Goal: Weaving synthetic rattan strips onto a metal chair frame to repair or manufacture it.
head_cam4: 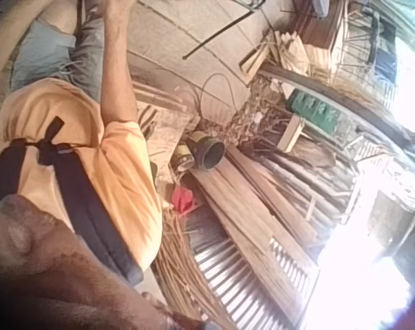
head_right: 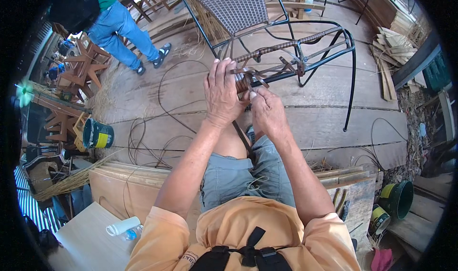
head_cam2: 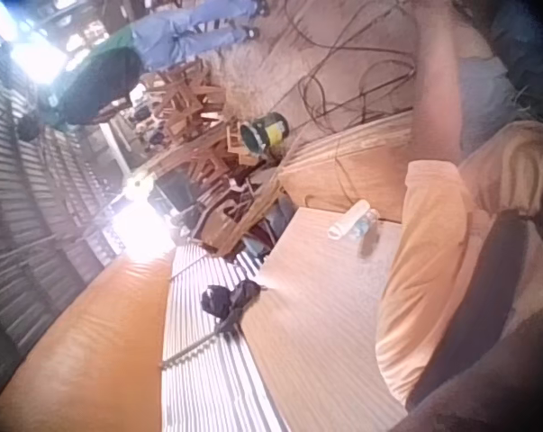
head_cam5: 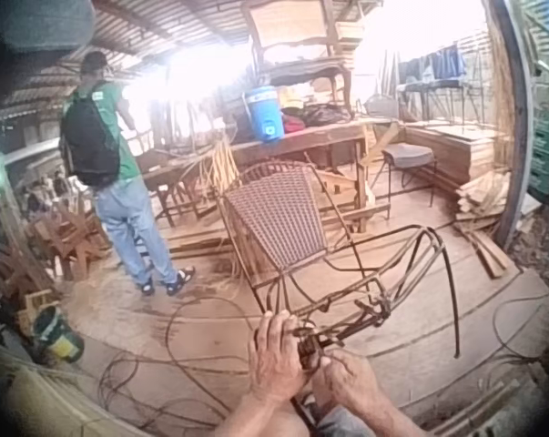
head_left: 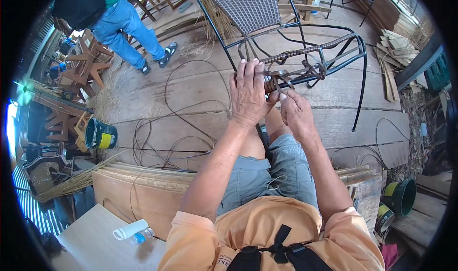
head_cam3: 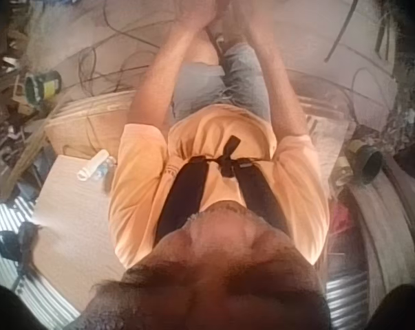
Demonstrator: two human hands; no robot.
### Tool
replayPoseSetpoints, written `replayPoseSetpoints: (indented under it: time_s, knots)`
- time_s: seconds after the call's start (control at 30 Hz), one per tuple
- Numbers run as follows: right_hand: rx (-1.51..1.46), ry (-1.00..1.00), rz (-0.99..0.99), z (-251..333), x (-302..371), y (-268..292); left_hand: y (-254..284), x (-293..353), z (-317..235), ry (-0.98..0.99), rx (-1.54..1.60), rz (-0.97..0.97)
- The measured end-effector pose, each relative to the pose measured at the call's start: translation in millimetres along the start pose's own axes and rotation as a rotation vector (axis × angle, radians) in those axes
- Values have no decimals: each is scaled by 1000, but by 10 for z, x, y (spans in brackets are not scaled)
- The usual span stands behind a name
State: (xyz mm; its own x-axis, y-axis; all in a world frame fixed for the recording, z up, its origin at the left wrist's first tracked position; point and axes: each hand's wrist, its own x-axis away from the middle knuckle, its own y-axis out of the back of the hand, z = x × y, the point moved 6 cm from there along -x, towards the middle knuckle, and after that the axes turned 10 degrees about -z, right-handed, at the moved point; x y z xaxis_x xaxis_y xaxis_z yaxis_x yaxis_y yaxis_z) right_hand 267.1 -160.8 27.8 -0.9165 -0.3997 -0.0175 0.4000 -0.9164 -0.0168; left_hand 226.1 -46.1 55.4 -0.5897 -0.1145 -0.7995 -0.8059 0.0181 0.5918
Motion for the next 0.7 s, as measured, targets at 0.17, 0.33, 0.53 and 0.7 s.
replayPoseSetpoints:
  time_s: [0.17, 0.33, 0.53, 0.7]
  knots:
    - [89, 77, 15, 101, 15, -153, -1, 29, 61, 5, 51, -35]
    - [-66, -27, -5, -390, 113, -71, 57, -35, 28, 25, 132, 5]
    - [-295, -218, 48, -733, 26, -132, 381, -226, -75, 39, 125, 145]
    - [-449, -312, 104, -898, 76, -181, 259, -216, -222, -106, 86, 185]
